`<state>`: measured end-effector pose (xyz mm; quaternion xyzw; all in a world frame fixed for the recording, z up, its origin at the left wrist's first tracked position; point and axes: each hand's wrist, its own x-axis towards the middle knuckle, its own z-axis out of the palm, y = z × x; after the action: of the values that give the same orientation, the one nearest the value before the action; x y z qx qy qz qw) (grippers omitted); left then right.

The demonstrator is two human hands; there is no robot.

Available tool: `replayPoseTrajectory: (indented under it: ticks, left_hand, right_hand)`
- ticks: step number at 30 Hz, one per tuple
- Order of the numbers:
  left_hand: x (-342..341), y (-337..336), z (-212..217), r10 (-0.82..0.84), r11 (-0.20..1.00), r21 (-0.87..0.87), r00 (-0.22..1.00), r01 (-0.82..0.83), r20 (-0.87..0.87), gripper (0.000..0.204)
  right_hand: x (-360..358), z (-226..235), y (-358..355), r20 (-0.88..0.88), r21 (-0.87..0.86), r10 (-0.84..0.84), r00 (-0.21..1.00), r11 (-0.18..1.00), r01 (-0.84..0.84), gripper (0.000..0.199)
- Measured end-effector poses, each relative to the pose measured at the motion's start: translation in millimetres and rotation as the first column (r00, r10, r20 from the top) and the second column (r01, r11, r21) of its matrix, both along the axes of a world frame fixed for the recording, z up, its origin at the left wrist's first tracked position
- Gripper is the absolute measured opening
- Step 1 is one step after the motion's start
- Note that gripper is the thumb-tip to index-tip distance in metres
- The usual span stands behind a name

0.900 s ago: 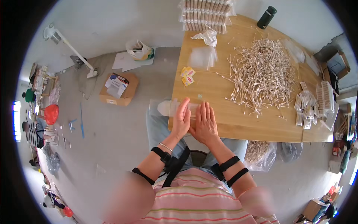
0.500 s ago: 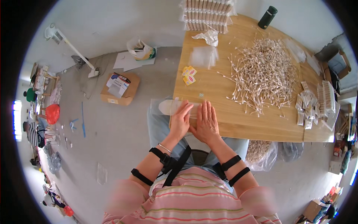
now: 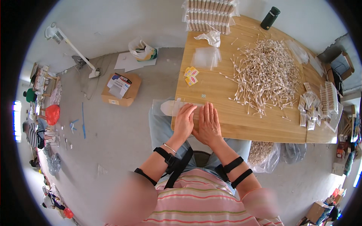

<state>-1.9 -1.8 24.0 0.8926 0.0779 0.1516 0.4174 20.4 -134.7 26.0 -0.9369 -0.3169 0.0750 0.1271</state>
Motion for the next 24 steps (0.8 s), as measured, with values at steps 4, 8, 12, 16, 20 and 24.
replayPoseTrajectory:
  ticks: [4, 8, 12, 16, 20, 24]
  left_hand:
    - [2.2, 1.6, -10.0, -0.007, 0.999, 0.051, 0.999, 0.005, 0.050, 0.030]
    - [-2.1, 6.6, -14.2, -0.040, 0.999, -0.016, 0.998, 0.041, 0.056, 0.026]
    - [-3.1, 9.3, -11.8, 0.032, 0.941, -0.336, 0.999, -0.027, 0.010, 0.038]
    - [2.4, 7.4, -13.3, -0.065, 0.713, -0.696, 0.996, 0.085, 0.055, 0.060]
    - [7.1, 3.5, -15.4, -0.122, 0.653, -0.741, 0.987, 0.157, 0.101, 0.070]
    - [8.6, 5.3, -17.4, -0.117, 0.630, -0.762, 0.988, 0.153, 0.102, 0.071]
  right_hand:
    - [-0.5, -0.4, 1.0, 0.010, 0.008, -0.009, 1.000, 1.000, 0.009, 0.095]
    - [-0.2, -2.5, 0.7, 0.016, 0.036, -0.013, 1.000, 0.999, 0.013, 0.097]
    - [-0.8, -3.8, 0.9, 0.031, 0.085, -0.037, 0.999, 0.996, 0.034, 0.099]
    - [-1.3, -3.7, 4.0, 0.023, 0.102, -0.043, 0.999, 0.994, 0.041, 0.097]
    - [-3.4, -9.9, 6.4, 0.019, 0.087, -0.019, 1.000, 0.996, 0.018, 0.089]
    - [-5.7, -11.1, 11.1, 0.025, 0.112, -0.036, 0.999, 0.993, 0.033, 0.086]
